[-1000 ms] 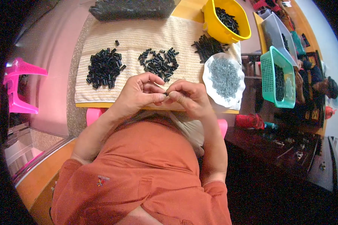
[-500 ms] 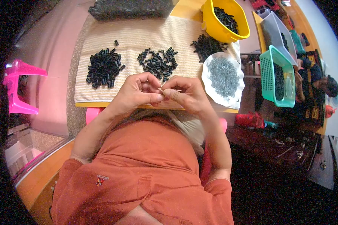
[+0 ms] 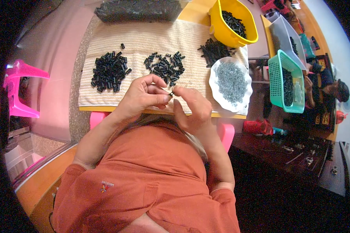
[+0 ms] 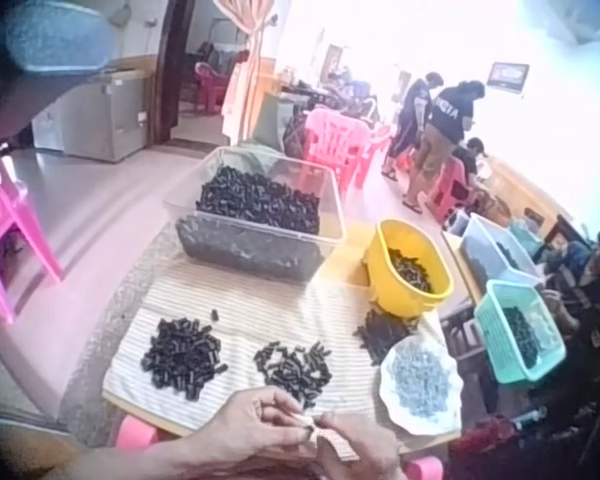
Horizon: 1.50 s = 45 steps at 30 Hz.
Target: The person sorts plastic pieces and metal pins on the table, then assembles components by picking up the pins and inserting them into the plastic pieces by hand.
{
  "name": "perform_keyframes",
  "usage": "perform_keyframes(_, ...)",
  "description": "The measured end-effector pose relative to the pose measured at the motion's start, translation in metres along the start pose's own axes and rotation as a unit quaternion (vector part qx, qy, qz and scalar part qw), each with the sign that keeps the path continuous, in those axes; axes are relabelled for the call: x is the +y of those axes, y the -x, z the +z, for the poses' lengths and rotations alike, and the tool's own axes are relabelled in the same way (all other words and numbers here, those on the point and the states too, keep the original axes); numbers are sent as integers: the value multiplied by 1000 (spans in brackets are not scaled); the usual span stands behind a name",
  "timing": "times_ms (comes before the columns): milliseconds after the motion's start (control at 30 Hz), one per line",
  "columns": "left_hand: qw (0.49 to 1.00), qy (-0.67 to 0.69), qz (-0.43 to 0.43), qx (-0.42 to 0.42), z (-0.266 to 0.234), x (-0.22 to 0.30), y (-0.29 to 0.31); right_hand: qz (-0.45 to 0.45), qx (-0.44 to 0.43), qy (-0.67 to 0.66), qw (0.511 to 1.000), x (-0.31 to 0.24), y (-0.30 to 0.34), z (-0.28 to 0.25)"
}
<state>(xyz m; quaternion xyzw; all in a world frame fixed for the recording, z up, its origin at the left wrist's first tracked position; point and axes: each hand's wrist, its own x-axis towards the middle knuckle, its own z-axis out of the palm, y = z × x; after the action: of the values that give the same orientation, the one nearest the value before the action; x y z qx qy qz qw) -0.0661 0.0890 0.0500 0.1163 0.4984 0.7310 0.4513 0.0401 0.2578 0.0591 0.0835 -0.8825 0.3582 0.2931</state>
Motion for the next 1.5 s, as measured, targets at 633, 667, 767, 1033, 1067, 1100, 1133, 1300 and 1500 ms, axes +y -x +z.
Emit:
perform_keyframes(633, 1000, 11, 18, 13, 2, 2, 2, -111, 30, 53, 992, 2, -3, 16)
perform_keyframes(667, 1000, 11, 17, 12, 2, 2, 2, -116, 29, 54, 991, 2, -4, 16)
perform_keyframes(767, 1000, 4, 15, 8, 4, 3, 3, -118, 27, 55, 991, 1, -3, 15)
perform_keyframes(1033, 1000, -22, 2, 5, 5, 3, 5, -123, 40, 49, 990, -5, -6, 16)
perform_keyframes(1067, 1000, -26, -1, 7, 5, 4, 6, -125, 41, 53, 990, -5, -6, 16)
perform_keyframes(1100, 1000, -31, 4, 4, 3, 2, 6, -128, 41, 53, 990, -5, -6, 16)
perform_keyframes(1133, 999, -32, 7, 2, 3, 2, 6, -131, 41, 53, 989, -4, -6, 16)
perform_keyframes(1300, 1000, -15, 8, 2, 3, -1, 3, -130, 29, 42, 990, -4, -4, 16)
perform_keyframes(1500, 999, -32, 41, 0, 5, 2, 2, -90, 33, 45, 994, -3, -5, 12)
